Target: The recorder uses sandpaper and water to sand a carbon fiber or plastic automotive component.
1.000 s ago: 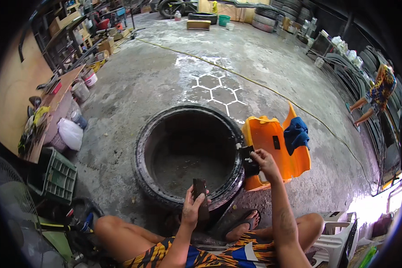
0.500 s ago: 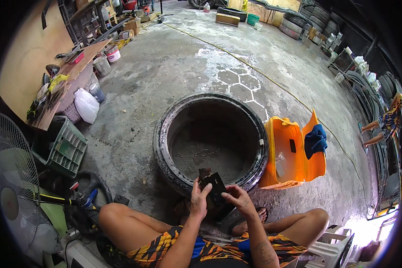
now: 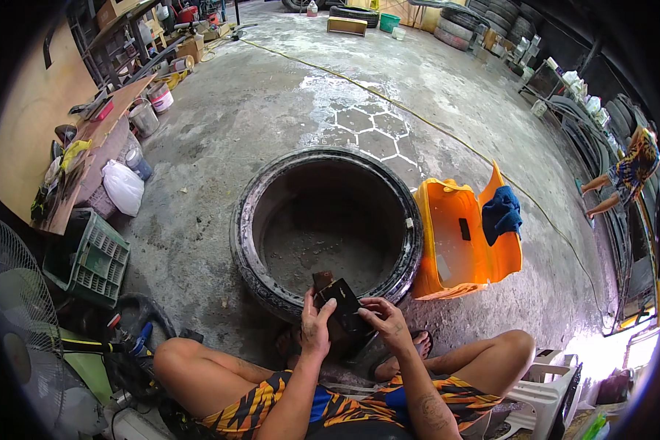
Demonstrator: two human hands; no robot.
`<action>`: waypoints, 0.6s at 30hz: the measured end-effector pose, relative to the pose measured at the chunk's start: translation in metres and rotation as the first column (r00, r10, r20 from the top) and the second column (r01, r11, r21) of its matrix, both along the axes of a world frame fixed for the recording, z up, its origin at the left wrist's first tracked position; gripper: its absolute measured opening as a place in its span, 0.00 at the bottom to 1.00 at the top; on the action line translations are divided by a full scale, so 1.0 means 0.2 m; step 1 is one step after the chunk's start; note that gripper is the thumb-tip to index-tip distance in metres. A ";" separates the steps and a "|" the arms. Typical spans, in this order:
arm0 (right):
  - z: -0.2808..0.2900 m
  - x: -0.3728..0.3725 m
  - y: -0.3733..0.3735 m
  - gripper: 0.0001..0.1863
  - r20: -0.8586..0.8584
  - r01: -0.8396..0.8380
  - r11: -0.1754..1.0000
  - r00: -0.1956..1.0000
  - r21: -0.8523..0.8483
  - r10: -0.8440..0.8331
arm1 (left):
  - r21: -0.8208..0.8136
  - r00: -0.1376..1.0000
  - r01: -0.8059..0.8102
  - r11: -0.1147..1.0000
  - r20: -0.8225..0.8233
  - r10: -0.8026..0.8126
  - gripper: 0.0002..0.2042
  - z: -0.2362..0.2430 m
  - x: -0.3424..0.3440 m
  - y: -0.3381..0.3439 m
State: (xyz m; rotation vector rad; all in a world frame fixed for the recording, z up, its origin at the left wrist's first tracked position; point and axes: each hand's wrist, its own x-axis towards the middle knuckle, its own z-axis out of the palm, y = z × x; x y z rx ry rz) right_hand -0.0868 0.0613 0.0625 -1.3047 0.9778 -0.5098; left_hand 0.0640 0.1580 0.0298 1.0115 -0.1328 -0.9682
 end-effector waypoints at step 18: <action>0.08 0.12 0.01 0.09 -0.258 -0.440 0.595 0.893 -0.673 0.368 | 0.150 0.954 -0.048 0.988 0.300 0.001 0.25 -0.04 0.00 0.00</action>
